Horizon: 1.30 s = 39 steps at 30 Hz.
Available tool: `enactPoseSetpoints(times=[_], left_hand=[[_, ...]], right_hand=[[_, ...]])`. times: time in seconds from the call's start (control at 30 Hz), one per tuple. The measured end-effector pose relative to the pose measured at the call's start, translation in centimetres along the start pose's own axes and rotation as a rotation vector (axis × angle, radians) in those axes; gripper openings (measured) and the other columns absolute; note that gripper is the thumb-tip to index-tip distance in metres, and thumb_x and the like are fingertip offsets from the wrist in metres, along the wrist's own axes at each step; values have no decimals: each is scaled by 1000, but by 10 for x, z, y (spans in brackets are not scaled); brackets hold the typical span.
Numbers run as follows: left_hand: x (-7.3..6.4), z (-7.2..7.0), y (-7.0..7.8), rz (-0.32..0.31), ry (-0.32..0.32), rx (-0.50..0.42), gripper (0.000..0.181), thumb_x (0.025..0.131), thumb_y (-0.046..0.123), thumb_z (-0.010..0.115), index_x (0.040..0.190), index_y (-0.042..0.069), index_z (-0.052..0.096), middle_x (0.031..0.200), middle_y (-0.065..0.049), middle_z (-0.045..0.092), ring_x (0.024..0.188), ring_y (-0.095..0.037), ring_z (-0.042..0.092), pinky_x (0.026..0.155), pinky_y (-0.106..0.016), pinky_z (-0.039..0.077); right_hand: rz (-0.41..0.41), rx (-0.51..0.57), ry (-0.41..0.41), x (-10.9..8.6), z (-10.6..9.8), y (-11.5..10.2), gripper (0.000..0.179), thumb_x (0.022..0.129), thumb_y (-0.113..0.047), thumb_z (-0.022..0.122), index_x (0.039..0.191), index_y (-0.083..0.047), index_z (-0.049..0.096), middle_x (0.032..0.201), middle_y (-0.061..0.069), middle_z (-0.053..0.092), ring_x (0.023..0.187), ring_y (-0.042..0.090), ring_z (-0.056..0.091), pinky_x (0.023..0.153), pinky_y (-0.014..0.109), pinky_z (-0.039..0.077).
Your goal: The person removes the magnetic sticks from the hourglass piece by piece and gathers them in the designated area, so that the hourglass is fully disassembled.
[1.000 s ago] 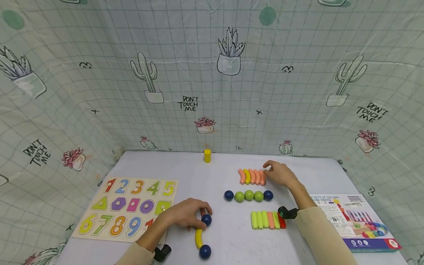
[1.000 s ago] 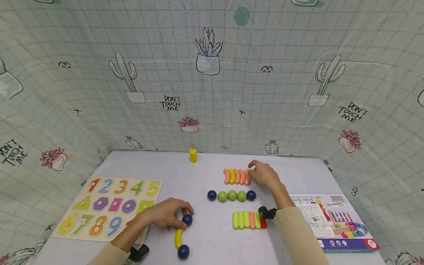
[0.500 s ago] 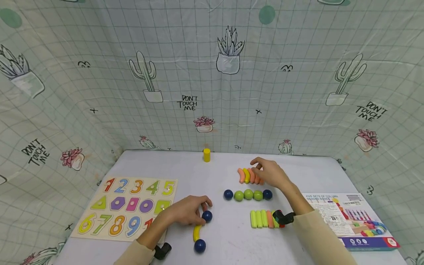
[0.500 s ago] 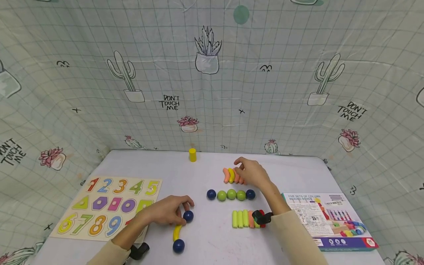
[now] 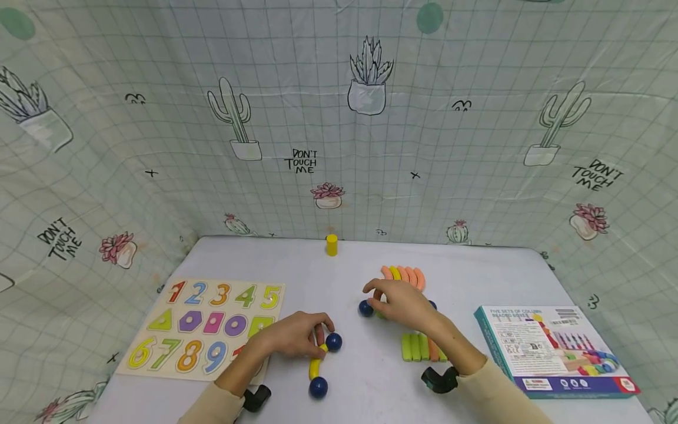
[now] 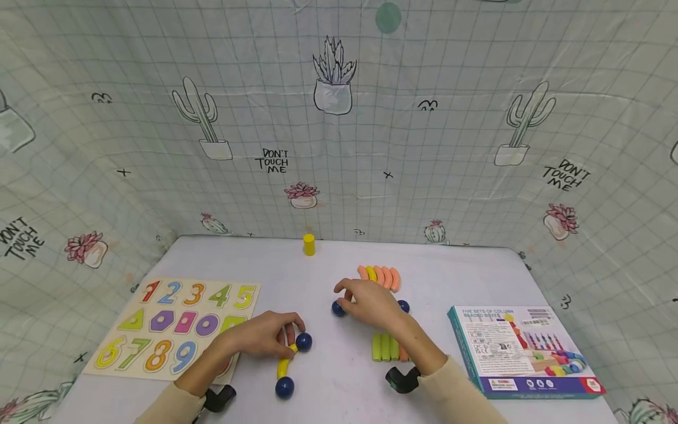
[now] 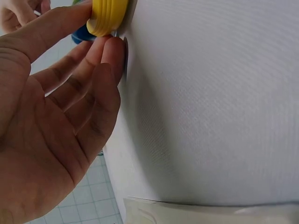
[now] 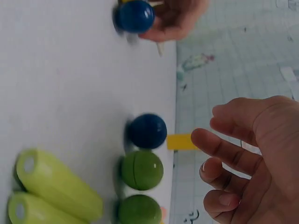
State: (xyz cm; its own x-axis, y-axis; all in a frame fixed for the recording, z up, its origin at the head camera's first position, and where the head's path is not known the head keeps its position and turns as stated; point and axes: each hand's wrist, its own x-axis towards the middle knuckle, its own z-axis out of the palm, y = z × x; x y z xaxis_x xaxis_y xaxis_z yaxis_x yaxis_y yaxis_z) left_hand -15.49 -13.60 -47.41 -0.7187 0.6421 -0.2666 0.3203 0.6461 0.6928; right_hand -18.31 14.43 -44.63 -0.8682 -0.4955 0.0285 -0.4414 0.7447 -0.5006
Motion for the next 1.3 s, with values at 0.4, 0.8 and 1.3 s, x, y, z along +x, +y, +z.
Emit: enactPoseSetpoints(times=[0.4,0.8,1.3], left_hand=[[1,3,4,33,12,-34,38,82,13,83,115,15,62,87,4,65,68,-6,58,64,-21,47],[6,6,8,-4,34,-40,28,81,14,85,99,15,64,80,5,62,63,-8,57,59,-22,49],[4,6,9,-61,45,-62,18,81,16,85,83,13,67,70,4,60,53,-9,56,52,-23,50]], right_hand=[[-104,10,-196,-8,37,-22,27,94,-29,71,120,-20,69,90,-14,66,72,1,55,64,22,48],[-139,-93,-196,-11,59,-28,38,88,-45,75,121,-26,72,83,-15,59,67,1,50,58,21,42],[-90,-95,-181,-10,61,-26,38,88,-46,76,116,-22,72,83,-17,58,69,1,51,59,22,43]])
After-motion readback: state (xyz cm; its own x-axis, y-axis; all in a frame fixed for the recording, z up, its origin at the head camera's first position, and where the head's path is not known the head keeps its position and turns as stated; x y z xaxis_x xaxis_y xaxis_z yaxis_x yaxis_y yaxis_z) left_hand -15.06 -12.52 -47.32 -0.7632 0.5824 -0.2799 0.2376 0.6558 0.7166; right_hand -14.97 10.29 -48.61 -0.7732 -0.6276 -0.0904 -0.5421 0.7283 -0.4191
